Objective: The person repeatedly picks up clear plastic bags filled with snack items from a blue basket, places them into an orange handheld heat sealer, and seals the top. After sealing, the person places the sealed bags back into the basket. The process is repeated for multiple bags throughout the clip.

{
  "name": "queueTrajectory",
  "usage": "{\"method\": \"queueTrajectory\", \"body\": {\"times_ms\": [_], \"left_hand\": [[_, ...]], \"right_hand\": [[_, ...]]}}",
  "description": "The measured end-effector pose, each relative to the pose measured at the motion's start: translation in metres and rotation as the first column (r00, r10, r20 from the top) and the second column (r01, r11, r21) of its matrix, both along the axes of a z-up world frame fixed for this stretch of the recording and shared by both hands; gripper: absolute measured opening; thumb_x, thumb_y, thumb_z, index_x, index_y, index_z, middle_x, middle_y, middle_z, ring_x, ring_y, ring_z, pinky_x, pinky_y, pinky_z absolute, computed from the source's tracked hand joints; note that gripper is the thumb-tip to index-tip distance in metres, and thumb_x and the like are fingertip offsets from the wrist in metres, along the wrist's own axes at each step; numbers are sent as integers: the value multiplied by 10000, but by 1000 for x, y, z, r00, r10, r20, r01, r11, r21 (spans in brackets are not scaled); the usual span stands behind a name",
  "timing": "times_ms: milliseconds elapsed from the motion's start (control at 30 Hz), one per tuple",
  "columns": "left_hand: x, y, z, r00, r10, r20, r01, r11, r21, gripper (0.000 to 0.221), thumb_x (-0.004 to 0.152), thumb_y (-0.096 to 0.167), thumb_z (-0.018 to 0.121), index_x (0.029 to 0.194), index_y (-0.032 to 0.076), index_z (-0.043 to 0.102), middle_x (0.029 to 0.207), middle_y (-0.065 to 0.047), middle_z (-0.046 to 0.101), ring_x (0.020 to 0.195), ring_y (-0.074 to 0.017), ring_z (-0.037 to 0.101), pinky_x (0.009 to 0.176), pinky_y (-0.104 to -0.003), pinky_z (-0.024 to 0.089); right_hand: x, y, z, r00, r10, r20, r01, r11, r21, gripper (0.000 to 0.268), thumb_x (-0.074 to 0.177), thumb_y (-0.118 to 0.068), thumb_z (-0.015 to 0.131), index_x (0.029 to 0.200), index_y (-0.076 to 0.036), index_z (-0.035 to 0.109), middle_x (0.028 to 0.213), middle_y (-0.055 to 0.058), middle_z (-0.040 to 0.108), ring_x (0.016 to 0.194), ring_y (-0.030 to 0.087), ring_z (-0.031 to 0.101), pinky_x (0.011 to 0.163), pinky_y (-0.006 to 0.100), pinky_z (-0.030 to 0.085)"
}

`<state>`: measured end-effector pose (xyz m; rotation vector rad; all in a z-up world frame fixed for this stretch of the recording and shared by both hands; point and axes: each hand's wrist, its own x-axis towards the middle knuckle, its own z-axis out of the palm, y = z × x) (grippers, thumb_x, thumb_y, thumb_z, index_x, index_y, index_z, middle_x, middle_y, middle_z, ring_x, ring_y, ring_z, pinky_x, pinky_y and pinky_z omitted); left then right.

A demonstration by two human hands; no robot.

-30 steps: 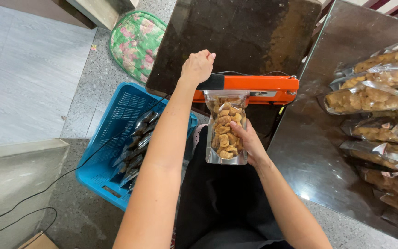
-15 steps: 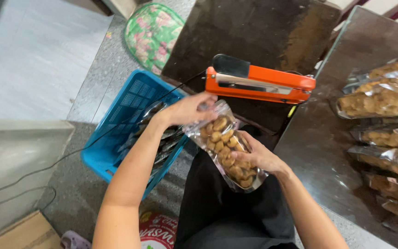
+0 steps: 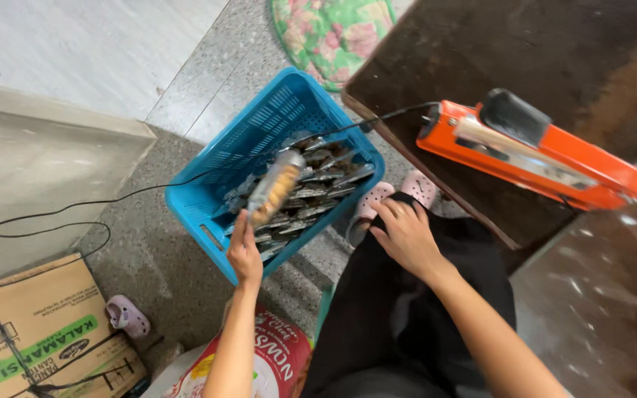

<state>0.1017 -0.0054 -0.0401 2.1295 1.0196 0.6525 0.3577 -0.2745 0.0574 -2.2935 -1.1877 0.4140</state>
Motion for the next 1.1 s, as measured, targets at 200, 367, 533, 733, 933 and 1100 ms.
{"method": "queueTrajectory", "body": {"times_ms": [200,367,533,733,933,1100], "left_hand": [[63,59,-127,985,168,-30,-153,946,285,334,1064,70,572,1389,32,640,1425,-180,624,1318,-367,576,1107,-452,456],[139,97,-218,979,44,-199,34,927,374,350,1053,59,556,1385,96,660,1400,-133,663,1307,-360,601,1106,-491,416],[230,124,-271,866,-50,-497,268,887,377,407,947,105,615,1298,287,713,1371,-87,640,1241,-375,561,1097,-622,354],[287,119,-306,610,-366,-703,401,908,-125,499,919,142,599,1351,389,634,1474,-40,525,1282,-367,501,1084,-636,316],[306,115,-316,489,-419,-765,375,893,-249,676,966,105,600,1530,436,429,1608,-10,409,1448,-391,350,1157,-662,216],[305,104,-277,602,-335,-725,297,937,-186,925,819,185,770,1577,316,255,1614,-111,303,1456,-460,193,1143,-665,116]], "right_hand": [[-10,-16,-42,956,-272,-111,269,962,-48,364,883,-225,713,1227,-130,640,1192,107,683,1116,340,611,974,463,474],[-7,-14,-44,901,-396,-176,386,918,-92,217,863,-218,718,1064,-136,730,1022,114,723,980,341,666,876,429,529],[2,-7,-38,861,-451,-236,429,892,-142,193,849,-209,723,1025,-130,741,984,85,737,935,312,683,834,412,542],[9,-4,-39,850,-460,-259,429,887,-167,176,851,-188,722,1011,-117,739,952,76,739,915,299,688,821,402,549],[12,-2,-37,836,-482,-260,443,875,-197,169,849,-183,722,1004,-120,741,920,70,734,898,287,691,805,396,555],[12,-2,-39,845,-476,-244,451,879,-154,160,865,-180,709,1012,-120,733,930,73,734,913,286,691,805,398,559]]}}
